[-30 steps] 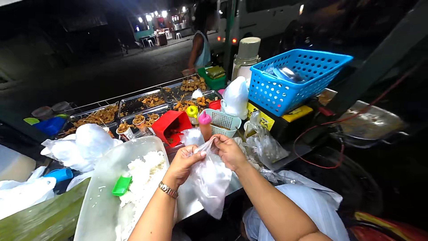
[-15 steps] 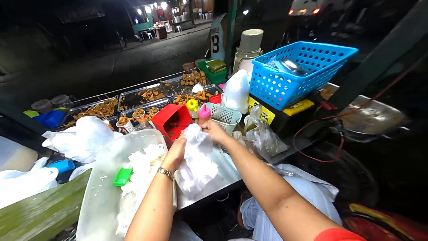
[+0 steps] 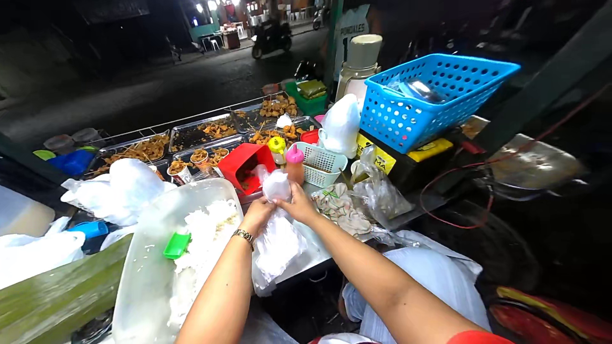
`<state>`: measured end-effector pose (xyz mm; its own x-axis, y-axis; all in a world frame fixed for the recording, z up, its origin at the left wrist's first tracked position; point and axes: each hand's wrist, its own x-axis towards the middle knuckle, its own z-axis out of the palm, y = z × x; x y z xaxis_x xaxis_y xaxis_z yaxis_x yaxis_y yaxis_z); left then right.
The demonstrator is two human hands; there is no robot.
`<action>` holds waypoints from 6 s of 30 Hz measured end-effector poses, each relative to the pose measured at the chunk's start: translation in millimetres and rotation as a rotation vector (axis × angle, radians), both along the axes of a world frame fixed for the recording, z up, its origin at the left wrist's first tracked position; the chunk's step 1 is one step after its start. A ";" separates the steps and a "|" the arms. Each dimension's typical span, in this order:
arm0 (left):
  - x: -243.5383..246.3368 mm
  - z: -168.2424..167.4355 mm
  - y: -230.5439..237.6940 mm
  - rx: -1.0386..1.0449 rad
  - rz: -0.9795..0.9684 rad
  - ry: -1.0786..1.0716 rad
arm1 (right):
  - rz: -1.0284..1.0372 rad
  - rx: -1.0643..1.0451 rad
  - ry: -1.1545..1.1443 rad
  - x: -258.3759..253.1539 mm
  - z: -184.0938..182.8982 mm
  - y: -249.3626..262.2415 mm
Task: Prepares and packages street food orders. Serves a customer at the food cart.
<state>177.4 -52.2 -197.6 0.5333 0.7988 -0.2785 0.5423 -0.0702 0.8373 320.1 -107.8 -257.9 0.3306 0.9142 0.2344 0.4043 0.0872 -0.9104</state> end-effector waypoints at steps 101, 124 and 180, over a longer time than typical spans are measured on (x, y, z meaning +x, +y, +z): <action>-8.6 35.2 -35.9 0.093 -0.070 -0.559 | -0.090 0.244 -0.145 -5.8 60.3 -71.6; -38.5 48.7 -21.6 0.184 -0.269 -0.677 | 0.138 0.213 -0.122 35.9 101.8 -68.4; -9.3 33.6 -37.8 0.127 -0.063 -0.729 | -0.096 0.272 0.084 -3.8 56.6 -68.2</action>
